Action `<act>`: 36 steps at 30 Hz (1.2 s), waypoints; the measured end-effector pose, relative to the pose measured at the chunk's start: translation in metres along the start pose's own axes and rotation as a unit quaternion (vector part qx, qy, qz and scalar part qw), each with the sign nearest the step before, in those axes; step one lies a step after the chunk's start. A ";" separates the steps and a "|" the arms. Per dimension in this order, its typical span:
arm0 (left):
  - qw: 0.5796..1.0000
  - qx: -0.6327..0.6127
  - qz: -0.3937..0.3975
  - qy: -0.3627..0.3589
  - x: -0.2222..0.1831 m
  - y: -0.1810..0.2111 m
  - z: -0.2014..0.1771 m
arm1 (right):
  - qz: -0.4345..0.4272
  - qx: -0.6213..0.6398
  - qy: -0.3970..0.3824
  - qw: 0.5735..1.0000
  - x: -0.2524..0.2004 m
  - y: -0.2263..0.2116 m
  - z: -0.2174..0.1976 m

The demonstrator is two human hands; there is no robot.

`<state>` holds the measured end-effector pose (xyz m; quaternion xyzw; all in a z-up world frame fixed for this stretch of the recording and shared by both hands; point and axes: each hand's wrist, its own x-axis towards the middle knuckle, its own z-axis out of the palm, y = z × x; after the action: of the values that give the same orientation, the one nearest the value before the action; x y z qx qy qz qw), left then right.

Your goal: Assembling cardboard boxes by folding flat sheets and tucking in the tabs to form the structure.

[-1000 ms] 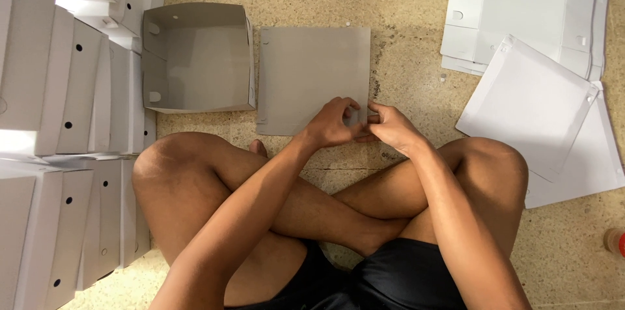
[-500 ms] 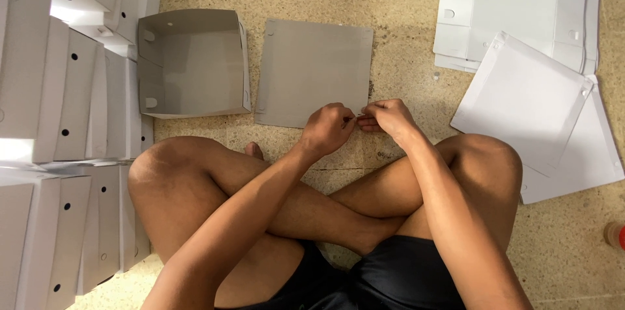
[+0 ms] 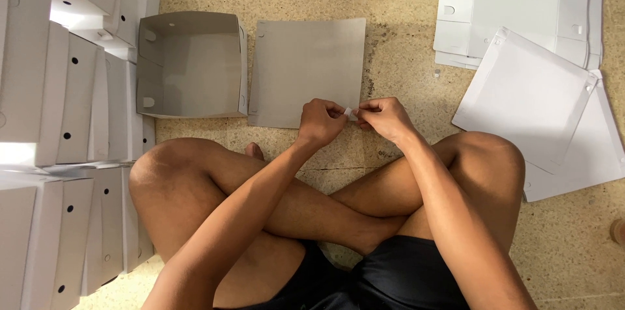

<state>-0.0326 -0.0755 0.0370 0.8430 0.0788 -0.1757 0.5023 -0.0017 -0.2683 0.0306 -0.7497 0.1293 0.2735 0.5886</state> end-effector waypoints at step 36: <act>0.991 -0.066 -0.023 0.115 -0.010 0.029 0.003 | 0.001 -0.105 -0.009 0.994 0.008 0.014 0.007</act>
<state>-0.0335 -0.0919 0.0632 0.8209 0.1668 -0.0831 0.5398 -0.0041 -0.2647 0.0142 -0.8047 0.0957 0.2931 0.5073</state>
